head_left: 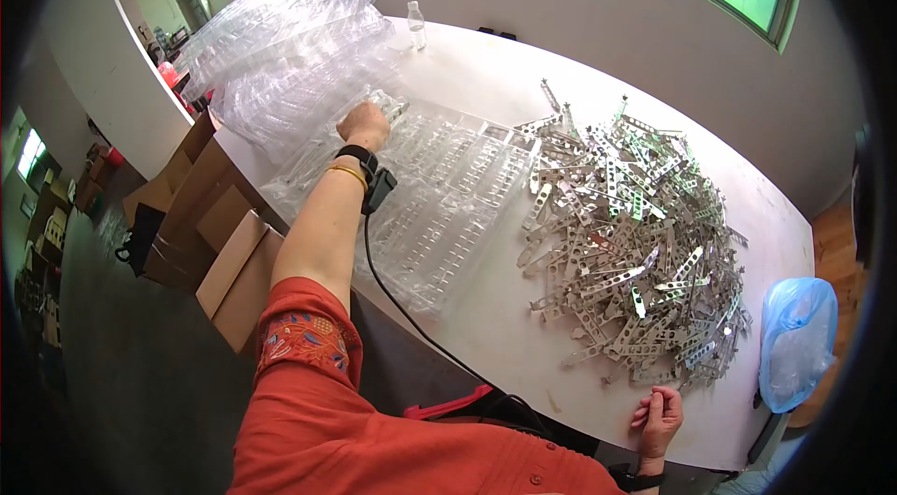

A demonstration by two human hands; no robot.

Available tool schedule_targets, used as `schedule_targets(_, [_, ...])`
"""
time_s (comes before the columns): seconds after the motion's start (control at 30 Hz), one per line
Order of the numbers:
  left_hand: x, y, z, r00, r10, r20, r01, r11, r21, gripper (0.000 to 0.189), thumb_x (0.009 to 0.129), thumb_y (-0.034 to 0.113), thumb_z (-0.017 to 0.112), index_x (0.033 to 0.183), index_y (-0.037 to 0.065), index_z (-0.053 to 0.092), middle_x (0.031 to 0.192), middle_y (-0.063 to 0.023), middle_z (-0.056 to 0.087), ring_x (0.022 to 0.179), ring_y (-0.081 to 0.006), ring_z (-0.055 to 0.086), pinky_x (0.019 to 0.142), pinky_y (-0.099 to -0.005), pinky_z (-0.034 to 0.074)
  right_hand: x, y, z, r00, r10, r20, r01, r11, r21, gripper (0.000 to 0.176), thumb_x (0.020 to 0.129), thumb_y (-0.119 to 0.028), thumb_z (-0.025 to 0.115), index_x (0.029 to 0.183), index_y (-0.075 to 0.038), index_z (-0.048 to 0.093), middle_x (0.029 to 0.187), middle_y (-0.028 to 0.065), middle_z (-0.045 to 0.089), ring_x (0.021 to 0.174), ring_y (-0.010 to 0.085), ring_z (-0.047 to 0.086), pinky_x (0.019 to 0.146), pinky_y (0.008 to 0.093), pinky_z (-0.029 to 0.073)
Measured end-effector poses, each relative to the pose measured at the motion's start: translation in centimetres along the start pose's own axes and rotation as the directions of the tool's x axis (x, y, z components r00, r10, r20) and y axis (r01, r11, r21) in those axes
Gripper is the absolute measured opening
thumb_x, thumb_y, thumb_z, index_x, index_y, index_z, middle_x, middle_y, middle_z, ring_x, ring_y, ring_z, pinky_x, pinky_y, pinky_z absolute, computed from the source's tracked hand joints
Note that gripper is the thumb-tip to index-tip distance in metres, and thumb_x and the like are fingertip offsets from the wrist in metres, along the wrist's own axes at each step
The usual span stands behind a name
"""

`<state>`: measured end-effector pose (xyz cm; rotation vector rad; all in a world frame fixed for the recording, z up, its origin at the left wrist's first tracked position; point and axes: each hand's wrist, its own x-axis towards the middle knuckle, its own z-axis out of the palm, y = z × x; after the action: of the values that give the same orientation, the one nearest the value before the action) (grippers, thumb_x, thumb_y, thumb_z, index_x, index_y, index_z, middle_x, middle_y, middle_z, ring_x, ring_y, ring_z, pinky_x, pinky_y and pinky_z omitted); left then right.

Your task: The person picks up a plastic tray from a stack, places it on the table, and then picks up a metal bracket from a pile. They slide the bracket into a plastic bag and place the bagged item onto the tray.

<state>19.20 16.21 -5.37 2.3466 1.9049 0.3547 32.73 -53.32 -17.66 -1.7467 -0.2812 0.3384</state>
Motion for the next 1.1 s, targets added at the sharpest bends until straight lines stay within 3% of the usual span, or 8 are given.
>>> schedule_targets(0.07, [-0.3,0.2,0.0,0.998,-0.037,0.054,0.034,0.998,0.048,0.028,0.092,0.017,0.055,0.112,0.007,0.071,0.118,-0.0134,0.069,0.114,-0.03,0.065,0.094,-0.0416,0.05,-0.1,0.0,0.0,1.0,-0.002,-0.003,0.002,1.0,-0.004,0.012,0.101,-0.017,0.054,0.105,-0.006,0.057,0.074,0.0021,0.059,0.052,0.0058,0.054,0.042,0.0191,0.044])
schedule_targets(0.6, [-2.5,1.2,-1.9,0.993,-0.04,0.107,0.039,0.999,0.01,0.033,0.087,0.02,0.059,0.116,0.006,0.068,0.121,-0.0131,0.067,0.119,-0.0304,0.061,0.099,-0.046,0.042,-0.1,-0.3,0.2,1.0,0.014,0.003,-0.014,1.0,0.015,0.011,0.101,-0.016,0.054,0.106,-0.006,0.057,0.077,0.0024,0.059,0.052,0.0052,0.052,0.042,0.0182,0.042])
schedule_targets(0.67, [-3.2,1.4,-2.7,0.998,0.067,-0.011,-0.068,0.996,-0.051,0.033,0.083,0.014,0.057,0.111,0.001,0.067,0.116,-0.0215,0.067,0.112,-0.0376,0.063,0.095,-0.0493,0.047,-0.2,-0.5,0.4,1.0,0.028,0.0,-0.028,0.999,0.026,0.011,0.101,-0.016,0.054,0.105,-0.007,0.057,0.077,0.0023,0.059,0.052,0.005,0.052,0.042,0.0183,0.042])
schedule_targets(0.8, [-5.6,3.1,-5.1,0.977,0.214,-0.015,-0.214,0.975,-0.063,0.032,0.084,0.019,0.059,0.108,0.0,0.068,0.107,-0.0231,0.069,0.104,-0.0385,0.066,0.093,-0.0472,0.048,-0.2,-0.8,0.3,0.999,0.032,0.005,-0.032,0.999,0.033,0.012,0.1,-0.012,0.054,0.107,-0.004,0.058,0.077,0.0044,0.06,0.054,0.0065,0.055,0.043,0.0188,0.044])
schedule_targets(0.87, [-9.2,3.6,-6.1,0.844,0.466,-0.266,-0.521,0.831,-0.197,0.029,0.083,0.023,0.063,0.095,-0.001,0.071,0.098,-0.0247,0.069,0.093,-0.0388,0.067,0.086,-0.0467,0.05,-0.2,-0.9,0.4,0.999,0.029,0.014,-0.03,0.999,0.032,0.011,0.099,-0.011,0.055,0.108,-0.005,0.058,0.078,0.0043,0.061,0.055,0.0065,0.055,0.043,0.0188,0.045])
schedule_targets(0.93, [-14.3,4.5,-8.4,0.736,0.579,-0.351,-0.675,0.664,-0.321,0.023,0.085,0.019,0.065,0.092,-0.003,0.07,0.093,-0.0242,0.068,0.088,-0.0391,0.066,0.082,-0.0466,0.05,-0.2,-1.1,0.4,1.0,0.029,0.008,-0.029,0.999,0.031,0.011,0.099,-0.011,0.055,0.108,-0.005,0.058,0.078,0.0043,0.061,0.056,0.0065,0.056,0.043,0.0189,0.045])
schedule_targets(1.0, [-19.2,4.5,-9.9,0.602,0.683,-0.413,-0.796,0.473,-0.379,0.019,0.087,0.013,0.066,0.097,-0.003,0.068,0.092,-0.0194,0.068,0.082,-0.0339,0.065,0.077,-0.038,0.05,-0.2,-1.0,0.4,1.0,0.019,0.02,-0.02,0.999,0.027,0.011,0.1,-0.011,0.054,0.108,-0.005,0.059,0.078,0.0043,0.062,0.057,0.0066,0.056,0.044,0.019,0.046])
schedule_targets(1.1, [-26.0,3.4,-11.4,0.444,0.818,-0.365,-0.856,0.267,-0.443,0.012,0.084,0.008,0.07,0.093,0.001,0.067,0.092,-0.0165,0.065,0.09,-0.0341,0.062,0.079,-0.0397,0.048,-0.2,-1.1,0.4,1.0,0.02,0.016,-0.021,1.0,0.019,0.011,0.1,-0.011,0.054,0.108,-0.005,0.059,0.079,0.0043,0.062,0.058,0.0066,0.057,0.044,0.0193,0.046])
